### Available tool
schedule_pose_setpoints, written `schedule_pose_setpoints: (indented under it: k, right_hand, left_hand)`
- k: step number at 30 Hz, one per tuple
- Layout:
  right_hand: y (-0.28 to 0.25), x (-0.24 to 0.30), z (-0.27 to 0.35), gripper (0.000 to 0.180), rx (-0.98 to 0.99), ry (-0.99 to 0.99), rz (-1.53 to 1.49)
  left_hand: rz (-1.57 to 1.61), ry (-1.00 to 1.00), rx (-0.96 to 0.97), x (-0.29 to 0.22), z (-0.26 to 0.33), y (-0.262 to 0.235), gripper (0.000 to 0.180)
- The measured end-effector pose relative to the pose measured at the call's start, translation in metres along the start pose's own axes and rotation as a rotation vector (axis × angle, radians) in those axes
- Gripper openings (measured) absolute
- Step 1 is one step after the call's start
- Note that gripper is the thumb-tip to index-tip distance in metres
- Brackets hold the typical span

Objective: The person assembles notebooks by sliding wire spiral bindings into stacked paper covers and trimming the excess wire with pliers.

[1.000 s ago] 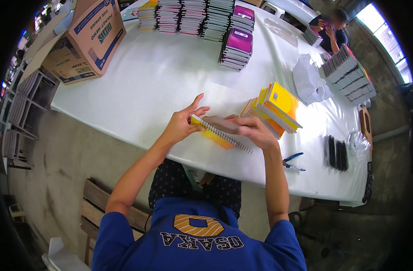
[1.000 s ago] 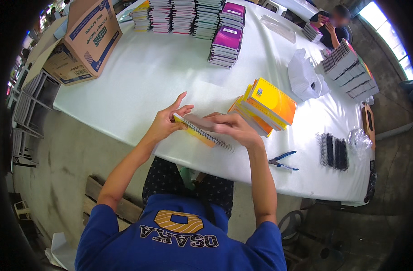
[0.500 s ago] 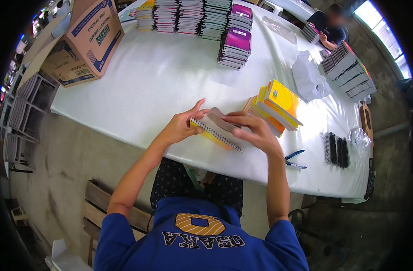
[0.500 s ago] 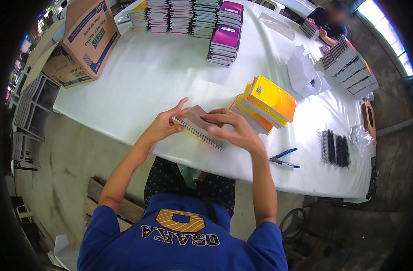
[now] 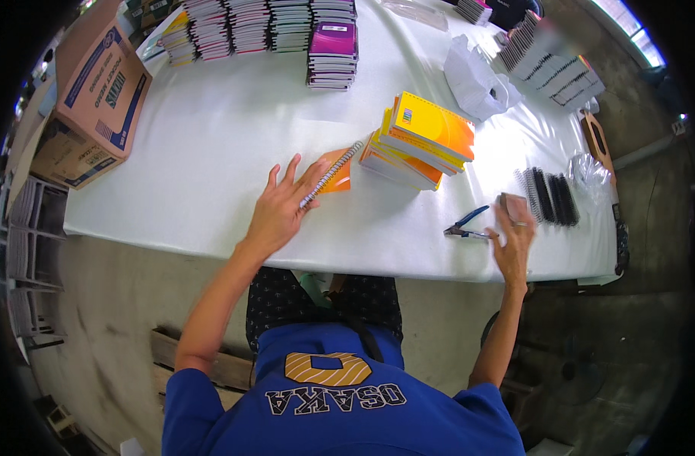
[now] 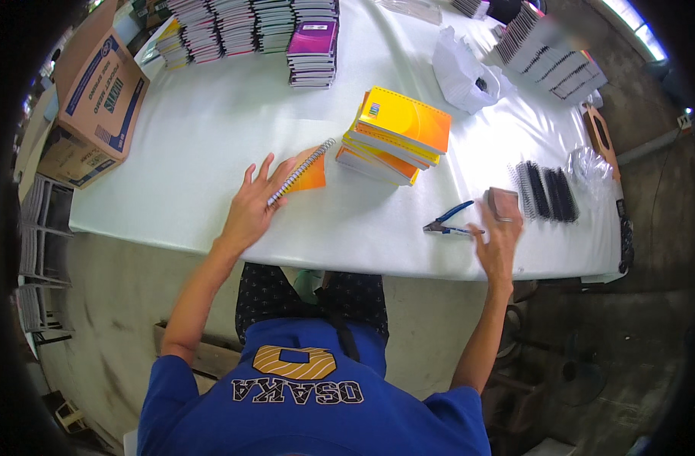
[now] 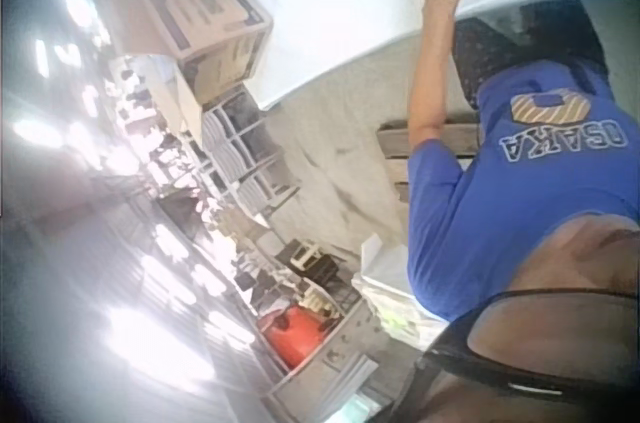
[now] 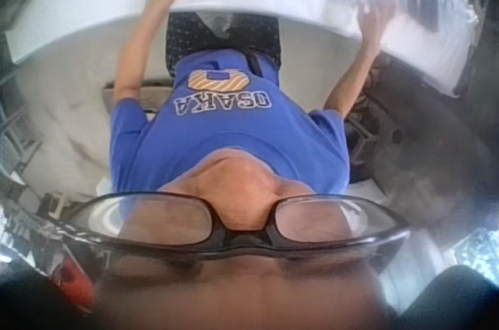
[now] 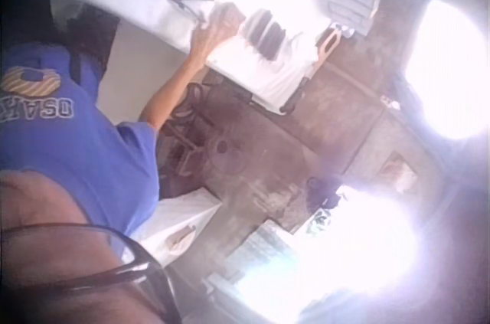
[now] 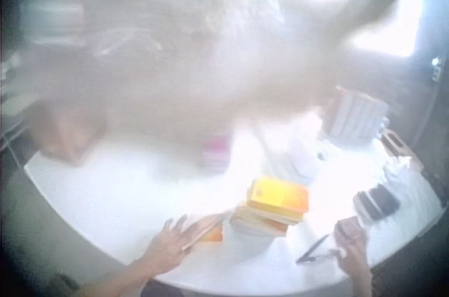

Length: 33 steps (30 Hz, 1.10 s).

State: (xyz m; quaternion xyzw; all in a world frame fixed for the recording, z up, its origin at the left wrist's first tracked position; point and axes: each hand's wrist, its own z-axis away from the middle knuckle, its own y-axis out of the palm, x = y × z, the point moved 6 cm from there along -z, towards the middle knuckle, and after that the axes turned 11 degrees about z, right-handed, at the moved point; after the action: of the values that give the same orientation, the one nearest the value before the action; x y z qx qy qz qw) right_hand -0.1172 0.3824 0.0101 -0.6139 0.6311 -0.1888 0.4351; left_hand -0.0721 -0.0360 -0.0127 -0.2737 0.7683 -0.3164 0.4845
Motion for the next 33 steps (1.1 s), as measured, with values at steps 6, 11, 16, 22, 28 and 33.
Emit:
schedule_pose_setpoints:
  k: [6, 11, 16, 22, 28, 33]
  right_hand:
    - [0.017, 0.05, 0.01, 0.054, 0.286, -0.267, -0.395]
    - [0.009, 0.088, 0.01, 0.05, 0.103, -0.172, -0.375]
    - [-0.078, 0.212, -0.01, 0.042, 0.067, -0.229, -0.755]
    - [-0.076, 0.234, -0.019, 0.039, 0.111, -0.266, -0.74]
    - [-0.045, 0.24, -0.026, 0.03, 0.741, -0.199, -1.109]
    - [-0.044, 0.224, -0.025, 0.028, 0.768, -0.243, -1.355]
  left_hand:
    - [0.216, -0.114, -0.179, 0.002, 0.011, 0.022, 0.061]
    - [0.004, 0.025, -0.325, -0.016, -0.002, -0.008, 0.051]
    - [-0.251, 0.059, -0.236, -0.01, 0.017, 0.013, 0.054]
    - [-0.249, 0.009, -0.188, -0.014, 0.022, 0.02, 0.064]
    - [-0.226, -0.039, -0.232, -0.013, 0.02, 0.018, 0.059]
    - [-0.394, 0.061, -0.245, -0.016, 0.02, 0.011, 0.063]
